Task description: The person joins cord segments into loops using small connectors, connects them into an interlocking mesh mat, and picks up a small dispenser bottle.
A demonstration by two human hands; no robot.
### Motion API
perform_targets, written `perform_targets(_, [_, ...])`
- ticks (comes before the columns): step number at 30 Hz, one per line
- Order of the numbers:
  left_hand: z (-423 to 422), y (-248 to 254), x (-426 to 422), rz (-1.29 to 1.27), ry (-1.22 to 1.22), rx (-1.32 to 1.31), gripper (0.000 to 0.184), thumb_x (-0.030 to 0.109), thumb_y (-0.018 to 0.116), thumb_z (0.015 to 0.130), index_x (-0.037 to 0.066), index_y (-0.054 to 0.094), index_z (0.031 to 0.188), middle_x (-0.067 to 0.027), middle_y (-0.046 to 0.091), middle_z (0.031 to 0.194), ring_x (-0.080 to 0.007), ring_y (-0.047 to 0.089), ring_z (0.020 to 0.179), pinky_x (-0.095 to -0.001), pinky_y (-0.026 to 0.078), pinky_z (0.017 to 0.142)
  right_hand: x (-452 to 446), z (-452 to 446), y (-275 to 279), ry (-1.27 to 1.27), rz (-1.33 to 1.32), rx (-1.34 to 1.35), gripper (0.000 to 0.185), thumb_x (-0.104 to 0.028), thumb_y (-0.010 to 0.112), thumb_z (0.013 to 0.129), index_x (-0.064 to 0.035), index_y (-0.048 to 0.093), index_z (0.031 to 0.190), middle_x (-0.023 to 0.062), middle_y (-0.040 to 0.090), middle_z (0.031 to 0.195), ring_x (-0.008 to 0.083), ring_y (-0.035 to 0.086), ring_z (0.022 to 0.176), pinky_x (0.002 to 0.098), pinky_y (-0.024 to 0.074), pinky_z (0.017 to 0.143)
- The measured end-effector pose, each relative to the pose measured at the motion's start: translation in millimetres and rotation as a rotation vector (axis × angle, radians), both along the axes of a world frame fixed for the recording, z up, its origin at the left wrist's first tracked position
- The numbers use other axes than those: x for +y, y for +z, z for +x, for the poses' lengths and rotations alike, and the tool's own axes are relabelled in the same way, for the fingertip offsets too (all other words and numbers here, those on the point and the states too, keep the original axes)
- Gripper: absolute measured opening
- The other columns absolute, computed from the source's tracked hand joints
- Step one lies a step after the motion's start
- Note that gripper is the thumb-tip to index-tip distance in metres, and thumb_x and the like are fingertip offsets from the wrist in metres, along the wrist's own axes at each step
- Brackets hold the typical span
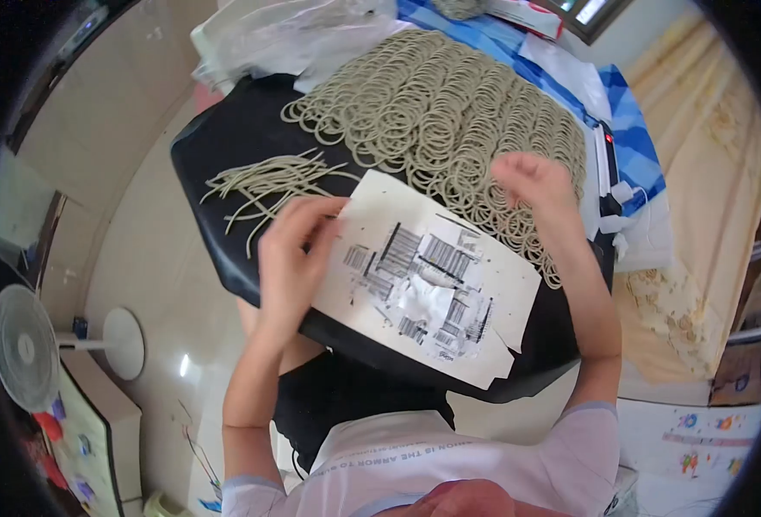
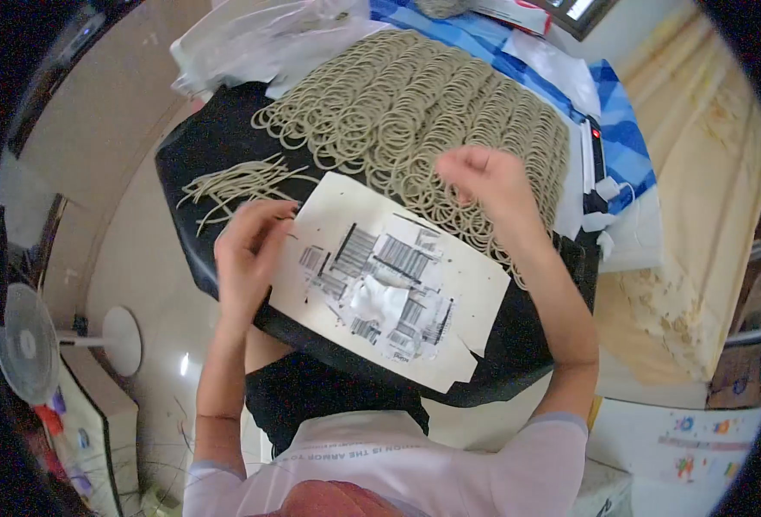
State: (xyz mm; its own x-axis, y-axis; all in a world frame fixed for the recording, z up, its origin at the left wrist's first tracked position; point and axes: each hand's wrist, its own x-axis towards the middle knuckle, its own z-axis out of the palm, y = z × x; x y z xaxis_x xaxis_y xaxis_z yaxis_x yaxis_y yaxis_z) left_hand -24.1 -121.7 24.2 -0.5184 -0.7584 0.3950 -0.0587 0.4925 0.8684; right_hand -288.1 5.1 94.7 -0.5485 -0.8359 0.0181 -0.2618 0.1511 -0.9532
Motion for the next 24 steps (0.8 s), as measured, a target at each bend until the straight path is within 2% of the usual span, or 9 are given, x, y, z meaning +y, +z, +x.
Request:
perform_targets(2, [-0.6, 2.7, -14.0, -0.212, 0.156, -0.111, 0.018, 0.000, 0.067, 0.085, 0.002, 0.068, 0.102, -0.0081, 0.066, 0.096, -0.0166, 0.063, 0.074, -0.0261, 0.049, 0.066, -14.5, -41.8, -0.4, -0.081, -0.005, 0.092, 0.021, -0.020, 0.072, 0.085, 0.0001, 0.070, 0.090, -0.0034, 0.059, 0.069, 0.0055, 0.049, 0.057, 0.0215, 0.0385, 0.053])
perform_targets(4, [1.7, -14.6, -33.8, -0.406, 0.242, -0.210, 0.017, 0.000, 0.067, 0.084, 0.003, 0.068, 0.101, -0.0081, 0.067, 0.097, -0.0185, 0.063, 0.073, -0.0274, 0.050, 0.065, -29.7, -77.9, -8.6, -0.138, -0.007, 0.103, 0.023, -0.023, 0.073, 0.084, -0.0008, 0.070, 0.090, -0.0041, 0.056, 0.066, 0.0053, 0.047, 0.055, 0.0217, 0.0371, 0.052])
perform_targets(8, [3.5, -20.1, -38.3, -0.272, 0.258, -0.245, 0.015, 0.002, 0.068, 0.084, 0.003, 0.069, 0.099, -0.0077, 0.067, 0.096, -0.0197, 0.064, 0.071, -0.0278, 0.050, 0.064, -54.4, -118.3, -19.6, -0.199, 0.085, 0.066, 0.019, -0.023, 0.074, 0.083, -0.0037, 0.070, 0.083, -0.0047, 0.053, 0.062, 0.0049, 0.044, 0.053, 0.0214, 0.0345, 0.049])
perform_targets(12, [3.7, -28.8, -41.4, -0.449, 0.281, -0.315, 0.016, 0.005, 0.070, 0.082, 0.005, 0.070, 0.099, -0.0077, 0.066, 0.100, -0.0203, 0.063, 0.074, -0.0290, 0.050, 0.063, -70.8, -132.7, -28.9, -0.241, 0.101, 0.085, 0.019, -0.021, 0.076, 0.077, -0.0025, 0.071, 0.077, -0.0026, 0.056, 0.063, 0.0055, 0.045, 0.052, 0.0228, 0.0319, 0.045])
perform_targets(15, [2.5, -26.6, -38.8, -0.352, 0.260, -0.309, 0.014, 0.005, 0.070, 0.080, 0.004, 0.068, 0.094, -0.0088, 0.063, 0.096, -0.0281, 0.061, 0.090, -0.0365, 0.049, 0.078, -78.0, -140.1, -37.2, -0.262, 0.096, 0.115, 0.019, -0.020, 0.076, 0.075, -0.0013, 0.073, 0.077, -0.0008, 0.059, 0.065, 0.0065, 0.047, 0.053, 0.0239, 0.0322, 0.044])
perform_targets(19, [3.0, -26.6, -39.9, -0.373, 0.248, -0.330, 0.014, 0.005, 0.070, 0.080, 0.005, 0.067, 0.094, -0.0087, 0.063, 0.095, -0.0282, 0.061, 0.088, -0.0365, 0.049, 0.077, -84.1, -155.8, -47.2, -0.255, 0.115, 0.156, 0.020, -0.022, 0.076, 0.075, -0.0020, 0.075, 0.077, 0.0006, 0.062, 0.065, 0.0074, 0.049, 0.054, 0.0254, 0.0333, 0.044])
perform_targets(21, [3.2, -25.7, -39.9, -0.382, 0.245, -0.332, 0.013, 0.005, 0.071, 0.080, 0.004, 0.066, 0.092, -0.0088, 0.063, 0.094, -0.0282, 0.061, 0.088, -0.0366, 0.049, 0.076, -84.4, -157.8, -49.0, -0.251, 0.128, 0.197, 0.021, -0.022, 0.076, 0.076, -0.0021, 0.074, 0.082, -0.0013, 0.059, 0.065, 0.0058, 0.046, 0.052, 0.0231, 0.0313, 0.044])
perform_targets(22, [2.8, -26.2, -40.9, -0.403, 0.243, -0.328, 0.011, 0.005, 0.071, 0.080, 0.004, 0.066, 0.090, -0.0084, 0.062, 0.093, -0.0265, 0.060, 0.083, -0.0351, 0.048, 0.071, -84.3, -158.6, -49.7, -0.248, 0.135, 0.218, 0.021, -0.022, 0.076, 0.077, -0.0021, 0.074, 0.084, -0.0023, 0.058, 0.064, 0.0050, 0.044, 0.051, 0.0219, 0.0303, 0.044])
perform_targets(24, [3.0, -27.4, -43.5, -0.444, 0.243, -0.323, 0.009, 0.004, 0.071, 0.080, 0.003, 0.065, 0.086, -0.0076, 0.062, 0.091, -0.0230, 0.059, 0.074, -0.0322, 0.048, 0.061, -84.4, -159.5, -51.0, -0.253, 0.104, 0.342, 0.023, -0.024, 0.076, 0.076, -0.0020, 0.075, 0.080, 0.0029, 0.066, 0.068, 0.0108, 0.056, 0.059, 0.0267, 0.0414, 0.054])
